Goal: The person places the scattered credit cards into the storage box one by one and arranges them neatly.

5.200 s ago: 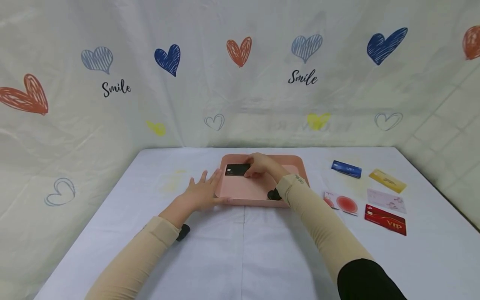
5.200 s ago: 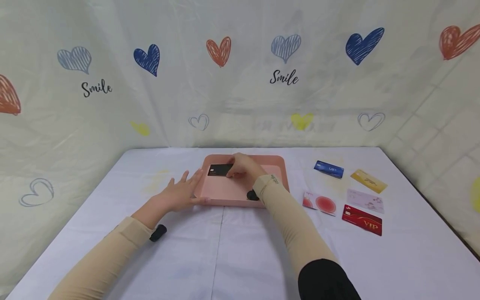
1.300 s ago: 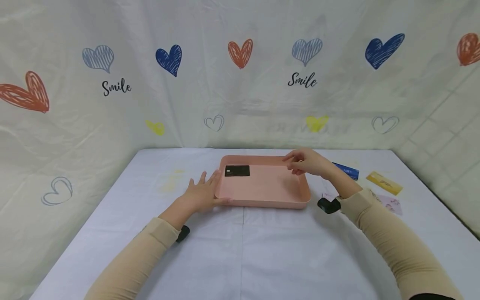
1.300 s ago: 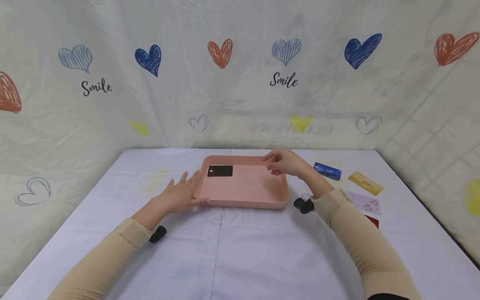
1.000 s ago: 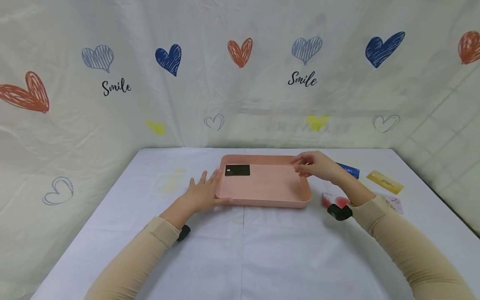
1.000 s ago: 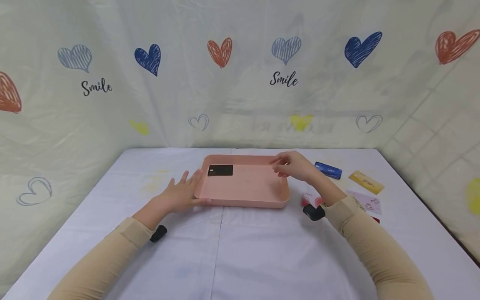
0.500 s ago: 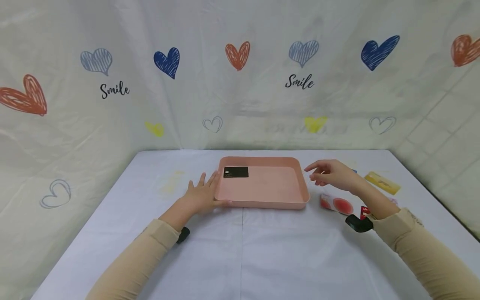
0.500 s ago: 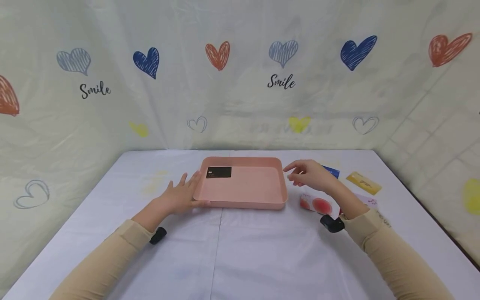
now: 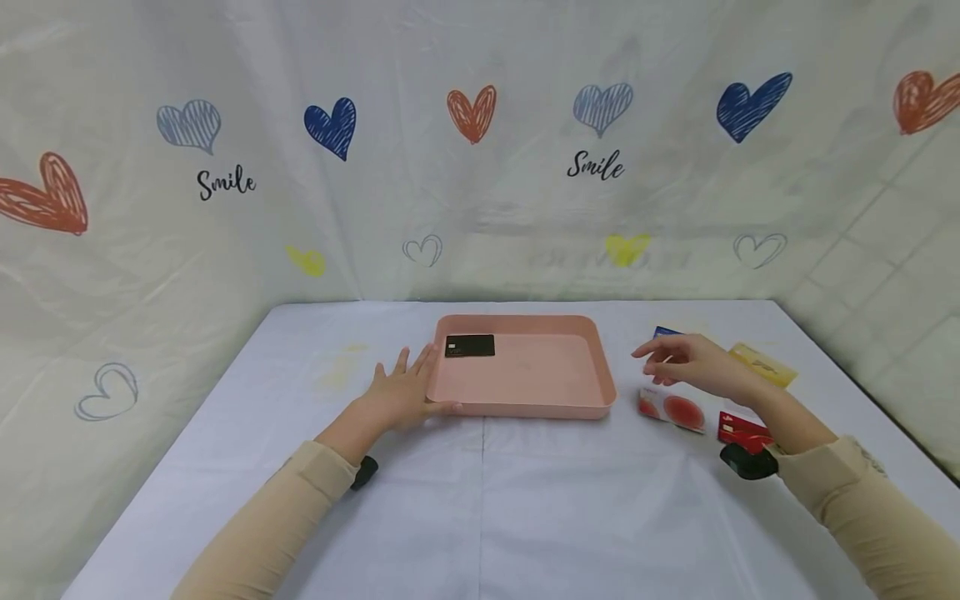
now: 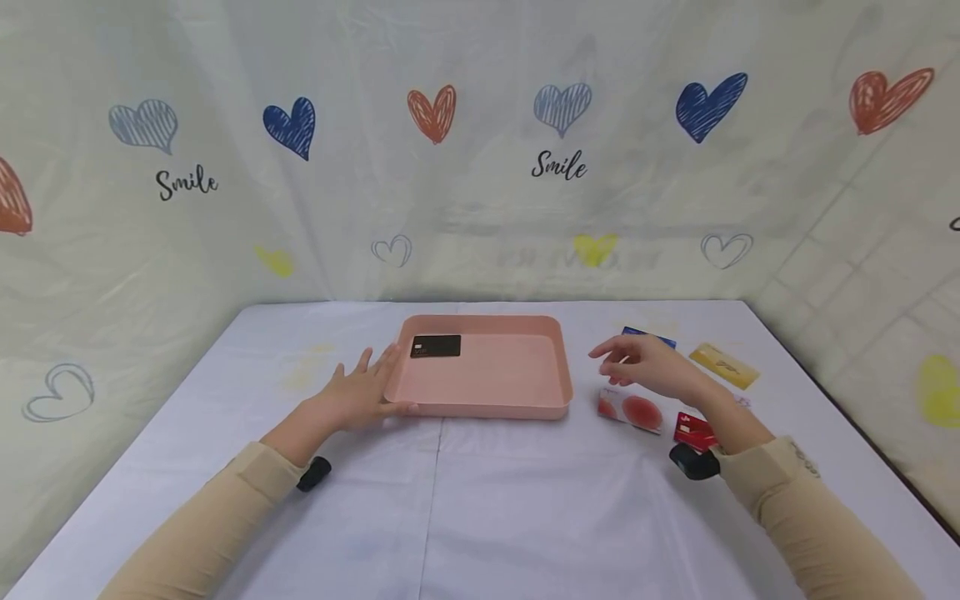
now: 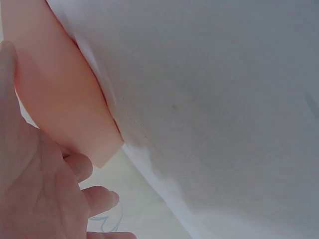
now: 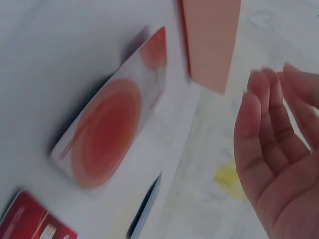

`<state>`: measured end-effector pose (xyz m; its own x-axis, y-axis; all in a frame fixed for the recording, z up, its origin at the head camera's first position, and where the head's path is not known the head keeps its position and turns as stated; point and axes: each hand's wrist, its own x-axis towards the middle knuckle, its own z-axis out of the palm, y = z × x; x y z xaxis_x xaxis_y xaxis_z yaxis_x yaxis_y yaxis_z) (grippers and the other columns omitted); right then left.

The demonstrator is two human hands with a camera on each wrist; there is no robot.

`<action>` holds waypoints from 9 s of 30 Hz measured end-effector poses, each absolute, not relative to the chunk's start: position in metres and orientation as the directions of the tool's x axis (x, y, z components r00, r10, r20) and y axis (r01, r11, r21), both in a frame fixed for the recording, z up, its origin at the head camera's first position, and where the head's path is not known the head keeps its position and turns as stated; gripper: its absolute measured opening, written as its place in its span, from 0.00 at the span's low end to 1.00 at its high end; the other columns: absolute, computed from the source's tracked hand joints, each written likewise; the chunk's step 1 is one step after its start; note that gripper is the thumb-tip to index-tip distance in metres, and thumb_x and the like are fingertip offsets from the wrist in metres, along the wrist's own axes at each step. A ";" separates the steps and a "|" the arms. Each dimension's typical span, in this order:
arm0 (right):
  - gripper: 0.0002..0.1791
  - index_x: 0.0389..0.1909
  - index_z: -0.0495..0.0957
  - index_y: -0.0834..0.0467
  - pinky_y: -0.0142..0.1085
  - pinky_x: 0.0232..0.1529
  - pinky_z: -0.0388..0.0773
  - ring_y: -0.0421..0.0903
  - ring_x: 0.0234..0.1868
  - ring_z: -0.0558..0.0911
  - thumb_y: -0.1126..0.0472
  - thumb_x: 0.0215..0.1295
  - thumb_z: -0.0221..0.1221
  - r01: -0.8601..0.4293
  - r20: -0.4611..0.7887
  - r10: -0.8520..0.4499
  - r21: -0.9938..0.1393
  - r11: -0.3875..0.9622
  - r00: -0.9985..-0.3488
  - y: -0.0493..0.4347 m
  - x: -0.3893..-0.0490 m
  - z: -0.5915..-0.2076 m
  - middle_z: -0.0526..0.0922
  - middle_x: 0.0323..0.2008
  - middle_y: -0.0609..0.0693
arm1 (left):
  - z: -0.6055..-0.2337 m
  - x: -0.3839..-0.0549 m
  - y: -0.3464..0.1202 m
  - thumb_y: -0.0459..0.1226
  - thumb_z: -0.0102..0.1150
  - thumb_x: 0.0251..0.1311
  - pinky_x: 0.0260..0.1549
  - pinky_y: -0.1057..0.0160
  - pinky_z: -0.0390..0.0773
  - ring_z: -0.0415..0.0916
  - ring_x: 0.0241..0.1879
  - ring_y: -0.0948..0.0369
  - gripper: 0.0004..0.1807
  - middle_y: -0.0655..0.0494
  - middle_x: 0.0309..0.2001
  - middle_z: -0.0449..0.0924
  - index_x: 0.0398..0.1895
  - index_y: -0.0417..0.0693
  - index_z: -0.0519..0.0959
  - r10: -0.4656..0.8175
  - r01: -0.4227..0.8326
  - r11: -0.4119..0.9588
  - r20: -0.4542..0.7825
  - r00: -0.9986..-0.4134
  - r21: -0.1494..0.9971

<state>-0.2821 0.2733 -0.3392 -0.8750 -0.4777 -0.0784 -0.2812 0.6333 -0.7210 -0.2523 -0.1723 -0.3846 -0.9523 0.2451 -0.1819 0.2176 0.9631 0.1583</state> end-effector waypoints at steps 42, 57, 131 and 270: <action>0.30 0.64 0.72 0.63 0.40 0.44 0.81 0.52 0.47 0.76 0.58 0.65 0.69 -0.138 -0.339 -0.454 -0.656 0.742 -0.824 0.335 -0.281 -0.375 0.76 0.51 0.56 | -0.384 -0.251 -0.173 0.70 0.52 0.64 0.70 0.29 0.42 0.33 0.80 0.40 0.61 0.52 0.84 0.35 0.84 0.45 0.35 0.250 0.211 0.958 -0.200 -0.947 0.196; 0.35 0.62 0.70 0.63 0.43 0.43 0.84 0.51 0.46 0.77 0.59 0.58 0.74 -0.188 -0.313 -0.445 -0.602 0.776 -0.839 0.334 -0.280 -0.380 0.76 0.52 0.61 | -0.383 -0.252 -0.174 0.70 0.52 0.65 0.70 0.28 0.43 0.34 0.80 0.40 0.60 0.52 0.84 0.36 0.84 0.45 0.37 0.253 0.218 0.958 -0.194 -0.948 0.187; 0.27 0.55 0.74 0.65 0.34 0.32 0.74 0.51 0.39 0.73 0.63 0.58 0.74 -0.428 -0.102 -0.549 -0.515 0.743 -0.830 0.287 -0.299 -0.316 0.74 0.41 0.51 | -0.381 -0.251 -0.175 0.70 0.53 0.64 0.70 0.28 0.43 0.34 0.80 0.39 0.62 0.50 0.83 0.36 0.84 0.44 0.36 0.261 0.215 0.951 -0.204 -0.944 0.220; 0.24 0.57 0.79 0.59 0.39 0.52 0.79 0.48 0.48 0.77 0.64 0.59 0.72 -0.441 -0.111 -0.563 -0.505 0.741 -0.819 0.046 -0.315 -0.372 0.79 0.50 0.52 | -0.382 -0.249 -0.173 0.70 0.52 0.64 0.70 0.28 0.44 0.34 0.80 0.39 0.61 0.51 0.84 0.36 0.84 0.45 0.36 0.249 0.212 0.961 -0.215 -0.944 0.179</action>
